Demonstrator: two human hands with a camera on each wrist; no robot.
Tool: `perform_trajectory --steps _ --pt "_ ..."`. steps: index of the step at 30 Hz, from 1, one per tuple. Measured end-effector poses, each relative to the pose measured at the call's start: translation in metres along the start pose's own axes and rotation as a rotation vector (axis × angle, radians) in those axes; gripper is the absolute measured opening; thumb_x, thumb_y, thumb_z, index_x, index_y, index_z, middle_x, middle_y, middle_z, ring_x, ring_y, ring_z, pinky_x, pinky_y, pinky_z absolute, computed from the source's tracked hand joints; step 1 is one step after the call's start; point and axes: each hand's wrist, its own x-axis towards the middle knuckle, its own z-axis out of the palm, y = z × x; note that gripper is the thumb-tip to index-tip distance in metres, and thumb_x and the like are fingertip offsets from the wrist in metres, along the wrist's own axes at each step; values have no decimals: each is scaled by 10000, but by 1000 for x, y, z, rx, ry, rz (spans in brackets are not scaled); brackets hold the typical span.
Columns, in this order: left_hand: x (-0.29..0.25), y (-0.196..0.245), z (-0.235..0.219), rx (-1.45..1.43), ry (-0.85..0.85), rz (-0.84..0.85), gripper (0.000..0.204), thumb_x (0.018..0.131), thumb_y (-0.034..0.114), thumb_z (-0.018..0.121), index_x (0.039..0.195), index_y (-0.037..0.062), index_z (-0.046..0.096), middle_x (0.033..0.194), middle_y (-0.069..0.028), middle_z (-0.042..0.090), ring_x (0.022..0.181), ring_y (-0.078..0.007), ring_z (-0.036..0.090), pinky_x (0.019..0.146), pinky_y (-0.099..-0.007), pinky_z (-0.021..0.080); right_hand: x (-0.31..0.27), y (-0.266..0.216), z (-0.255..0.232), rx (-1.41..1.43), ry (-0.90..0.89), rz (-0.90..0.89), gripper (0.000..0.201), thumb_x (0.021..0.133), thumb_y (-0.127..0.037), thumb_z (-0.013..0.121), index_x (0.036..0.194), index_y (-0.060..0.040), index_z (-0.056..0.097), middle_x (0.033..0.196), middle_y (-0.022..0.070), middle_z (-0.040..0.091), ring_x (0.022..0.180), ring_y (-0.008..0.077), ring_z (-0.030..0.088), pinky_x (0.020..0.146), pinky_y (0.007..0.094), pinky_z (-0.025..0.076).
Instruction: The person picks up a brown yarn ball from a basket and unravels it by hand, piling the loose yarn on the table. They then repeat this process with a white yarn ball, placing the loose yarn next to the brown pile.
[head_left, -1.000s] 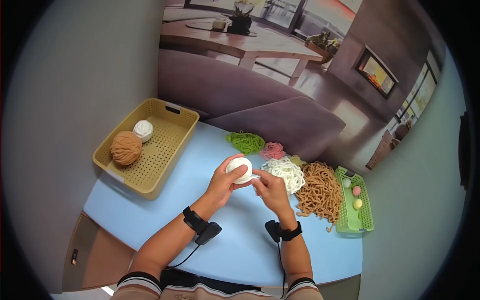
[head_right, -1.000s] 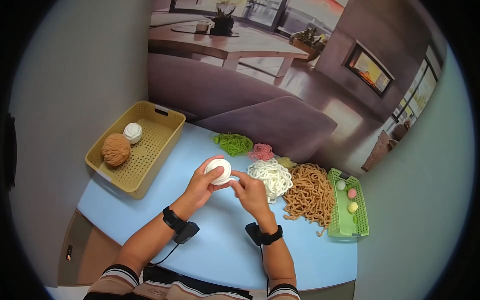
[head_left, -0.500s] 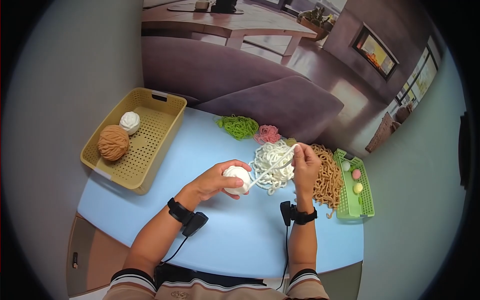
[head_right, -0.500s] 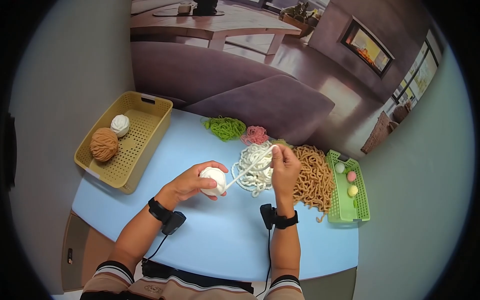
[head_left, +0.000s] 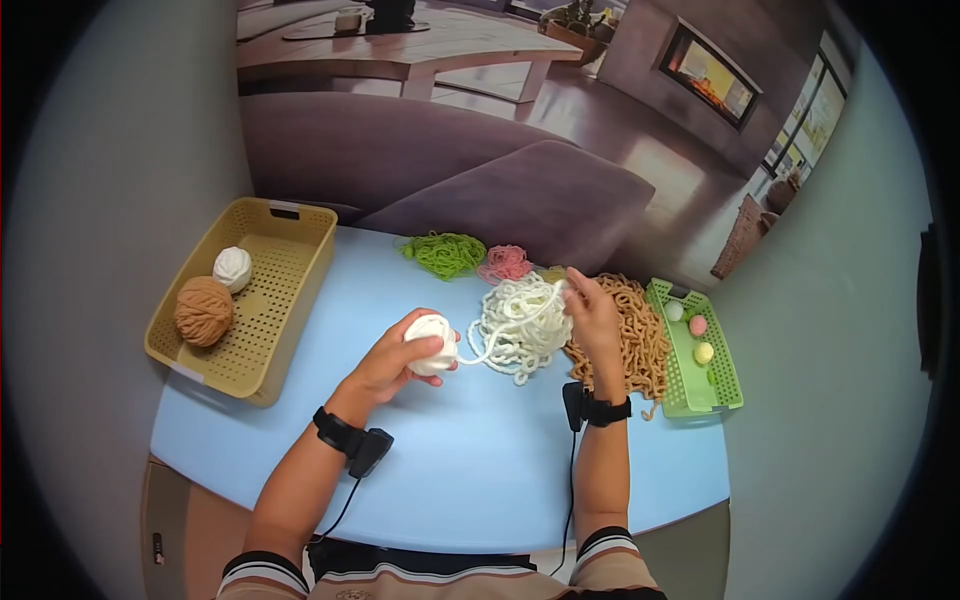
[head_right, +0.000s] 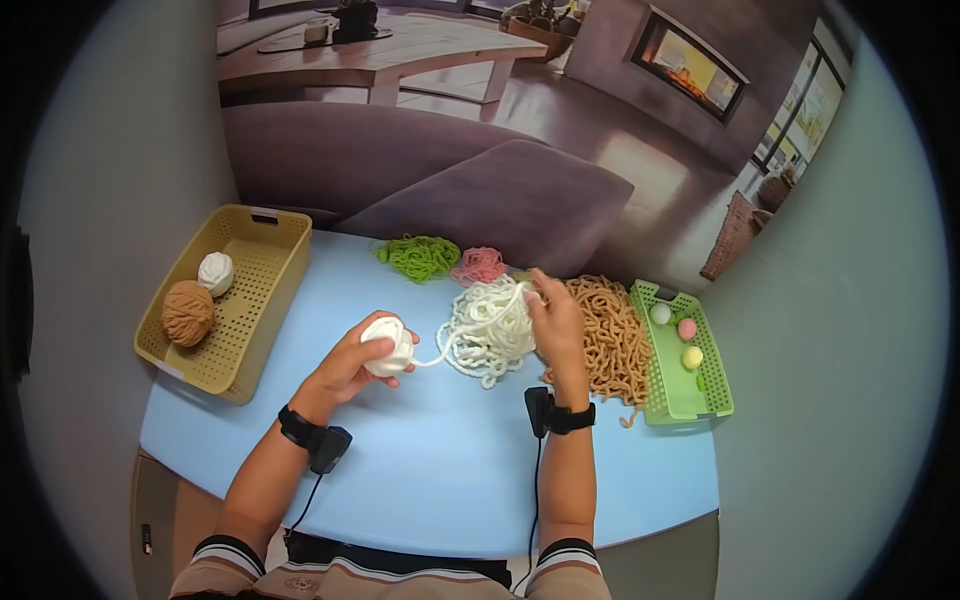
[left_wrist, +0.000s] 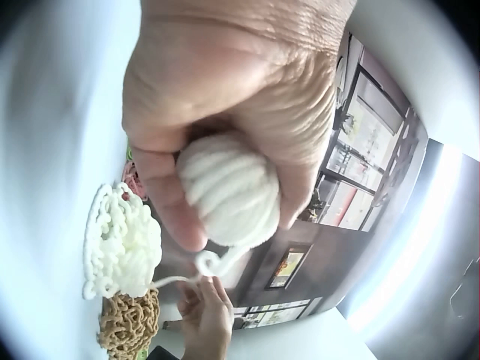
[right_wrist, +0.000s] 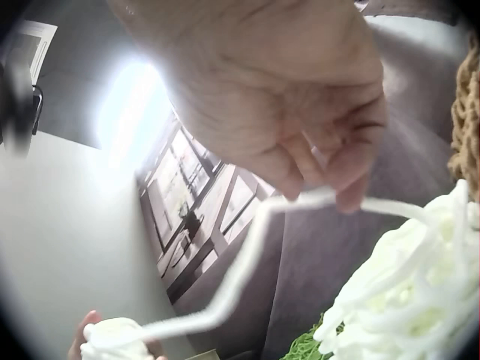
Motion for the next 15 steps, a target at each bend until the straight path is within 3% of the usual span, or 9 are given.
perform_trajectory --steps 2,3,6,9,12,13,15 --pt "-2 6 5 -34 85 1 526 939 354 695 1358 113 487 1134 -87 675 960 -211 707 671 -323 608 -9 -15 18 -160 -74 -114 523 942 -207 705 1405 -16 553 1183 137 716 678 146 620 677 306 518" --pt "-3 7 7 -56 130 1 515 958 367 677 1365 117 486 1135 -71 677 957 -193 705 670 -319 603 -13 -27 25 -86 -201 -87 613 919 -209 725 1454 -17 493 1369 184 619 673 191 643 693 344 528" --pt "0 1 4 -130 165 -1 511 973 429 658 1354 128 499 1126 -59 676 934 -172 705 646 -285 597 -41 -76 55 130 -523 -32 608 916 -202 728 1454 -37 497 1185 163 713 659 179 649 674 342 526" --pt "2 -5 4 -115 208 37 447 1024 407 577 1352 118 486 1135 -86 672 942 -186 709 632 -277 608 -58 -85 77 -227 -550 -239 459 923 -177 718 1343 -30 604 891 112 748 603 143 630 605 309 506" --pt "0 -2 2 -40 107 16 488 990 418 635 1348 117 497 1129 -67 670 958 -176 705 652 -278 605 -54 -83 71 -22 -530 -112 269 934 -146 702 1171 -18 703 665 59 682 560 120 609 542 284 478" --pt "-1 -2 2 9 90 0 505 974 418 658 1348 118 499 1130 -62 669 962 -175 702 663 -282 604 -52 -83 67 56 -469 -79 160 950 -124 683 1041 -5 738 635 44 650 536 100 583 509 266 445" --pt "-1 -2 5 110 56 -36 542 943 417 704 1349 121 504 1132 -54 667 970 -171 698 684 -290 602 -47 -87 55 82 -252 -96 156 964 -125 670 1035 0 732 634 26 636 551 79 573 512 252 431"
